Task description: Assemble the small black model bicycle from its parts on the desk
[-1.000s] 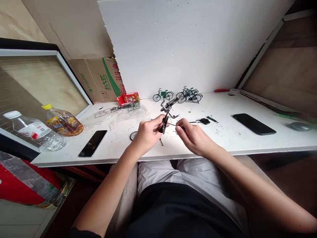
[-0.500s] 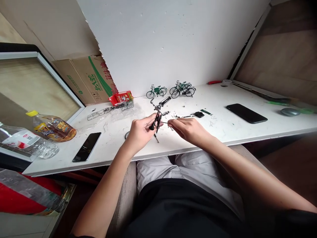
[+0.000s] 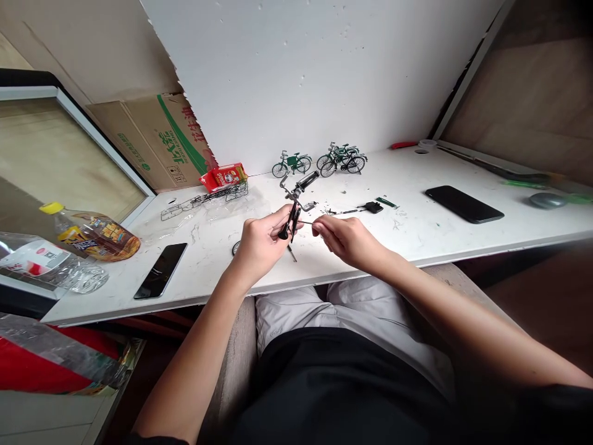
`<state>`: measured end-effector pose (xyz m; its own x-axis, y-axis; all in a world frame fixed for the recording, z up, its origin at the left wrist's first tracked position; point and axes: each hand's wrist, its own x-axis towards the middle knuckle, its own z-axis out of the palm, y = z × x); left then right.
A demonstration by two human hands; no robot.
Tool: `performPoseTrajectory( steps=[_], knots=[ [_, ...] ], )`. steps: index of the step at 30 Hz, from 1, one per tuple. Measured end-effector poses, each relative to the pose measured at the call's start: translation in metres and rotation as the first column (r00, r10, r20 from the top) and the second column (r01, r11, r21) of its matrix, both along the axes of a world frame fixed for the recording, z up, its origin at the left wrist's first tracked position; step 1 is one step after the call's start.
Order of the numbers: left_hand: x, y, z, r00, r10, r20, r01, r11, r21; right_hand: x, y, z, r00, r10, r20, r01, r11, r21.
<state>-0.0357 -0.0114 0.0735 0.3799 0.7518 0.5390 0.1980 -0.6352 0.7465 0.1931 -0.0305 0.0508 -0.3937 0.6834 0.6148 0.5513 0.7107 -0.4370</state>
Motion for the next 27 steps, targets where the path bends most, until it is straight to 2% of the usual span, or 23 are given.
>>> performPoseTrajectory(
  steps=[5,9,13,16,22,24,25,27],
  knots=[
    [0.000,0.000,-0.001,0.998,0.052,-0.023,-0.050,0.997,0.056,-0.006,-0.004,0.002,0.993,-0.028,-0.115,0.006,0.982,-0.189],
    [-0.002,0.004,-0.005,0.997,0.071,-0.037,-0.067,0.993,0.096,-0.011,-0.007,0.002,0.969,-0.018,-0.245,-0.068,0.938,-0.339],
    [-0.004,0.008,-0.010,0.996,0.075,-0.046,-0.070,0.992,0.110,-0.018,-0.008,0.001,0.903,-0.014,-0.429,-0.216,0.849,-0.483],
    [-0.005,0.010,-0.013,0.995,0.074,-0.062,-0.066,0.991,0.117,-0.022,-0.008,-0.001,0.832,-0.031,-0.553,-0.324,0.783,-0.531],
    [-0.003,0.010,-0.010,0.995,0.074,-0.067,-0.065,0.990,0.122,-0.025,-0.006,-0.002,0.744,-0.095,-0.662,-0.454,0.655,-0.604],
    [-0.003,0.009,-0.005,0.993,0.073,-0.094,-0.063,0.992,0.110,-0.024,-0.005,-0.002,0.768,-0.088,-0.635,-0.429,0.666,-0.611],
    [-0.003,0.008,-0.003,0.992,0.069,-0.106,-0.059,0.994,0.095,-0.022,-0.004,-0.002,0.796,-0.078,-0.600,-0.388,0.695,-0.605],
    [-0.005,0.008,0.001,0.994,0.058,-0.092,-0.053,0.997,0.053,-0.019,-0.005,0.000,0.873,-0.060,-0.484,-0.255,0.790,-0.557]
  ],
)
